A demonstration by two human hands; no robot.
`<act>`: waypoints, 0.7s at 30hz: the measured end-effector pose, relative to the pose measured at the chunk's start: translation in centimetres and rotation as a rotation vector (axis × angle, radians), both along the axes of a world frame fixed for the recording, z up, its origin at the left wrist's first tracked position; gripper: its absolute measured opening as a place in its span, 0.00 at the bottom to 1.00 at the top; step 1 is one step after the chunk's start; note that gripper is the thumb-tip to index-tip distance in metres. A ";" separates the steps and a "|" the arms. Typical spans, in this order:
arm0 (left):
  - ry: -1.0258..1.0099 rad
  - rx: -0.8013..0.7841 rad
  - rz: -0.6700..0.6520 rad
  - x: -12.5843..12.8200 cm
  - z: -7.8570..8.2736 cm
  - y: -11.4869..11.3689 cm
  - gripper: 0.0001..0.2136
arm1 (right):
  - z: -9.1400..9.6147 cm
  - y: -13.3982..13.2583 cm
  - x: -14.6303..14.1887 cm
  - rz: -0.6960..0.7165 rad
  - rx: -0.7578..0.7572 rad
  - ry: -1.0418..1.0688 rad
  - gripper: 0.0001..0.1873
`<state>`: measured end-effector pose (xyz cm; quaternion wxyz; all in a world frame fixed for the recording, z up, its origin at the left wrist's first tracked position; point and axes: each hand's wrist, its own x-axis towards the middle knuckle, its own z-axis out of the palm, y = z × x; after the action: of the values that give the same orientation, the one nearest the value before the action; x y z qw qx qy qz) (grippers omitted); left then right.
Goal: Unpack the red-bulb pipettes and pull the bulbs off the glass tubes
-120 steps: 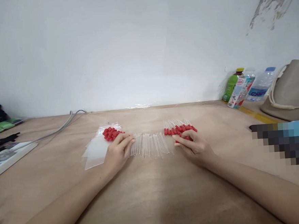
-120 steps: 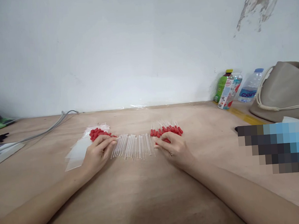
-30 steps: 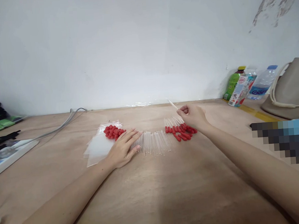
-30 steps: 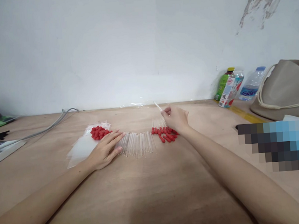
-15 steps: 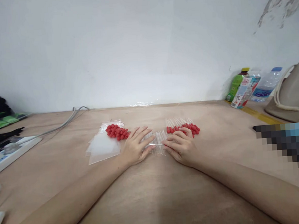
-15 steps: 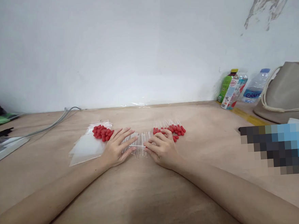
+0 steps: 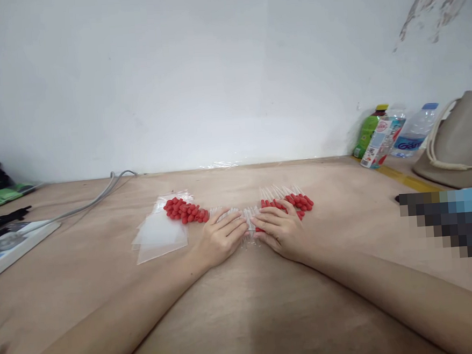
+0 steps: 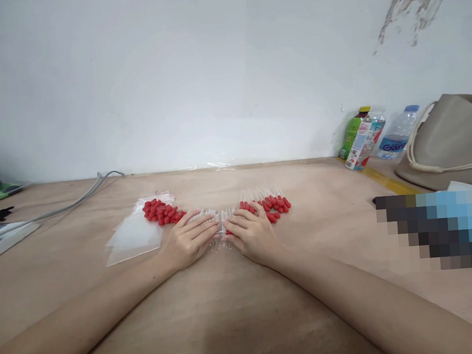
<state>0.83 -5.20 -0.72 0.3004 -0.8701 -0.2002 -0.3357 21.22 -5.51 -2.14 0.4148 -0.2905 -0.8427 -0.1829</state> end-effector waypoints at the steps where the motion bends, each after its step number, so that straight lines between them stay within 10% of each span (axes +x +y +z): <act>1: 0.017 -0.007 0.010 0.0 0.0 0.0 0.05 | 0.0 0.0 0.0 0.008 0.007 -0.001 0.08; 21: 0.017 -0.156 -0.130 -0.2 -0.1 -0.2 0.05 | 0.3 0.0 0.1 0.254 -0.019 -0.074 0.06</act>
<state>0.61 -5.45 -0.82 0.2107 -0.9048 -0.1662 -0.3305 21.28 -5.48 -1.81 0.4003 -0.1784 -0.8892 -0.1316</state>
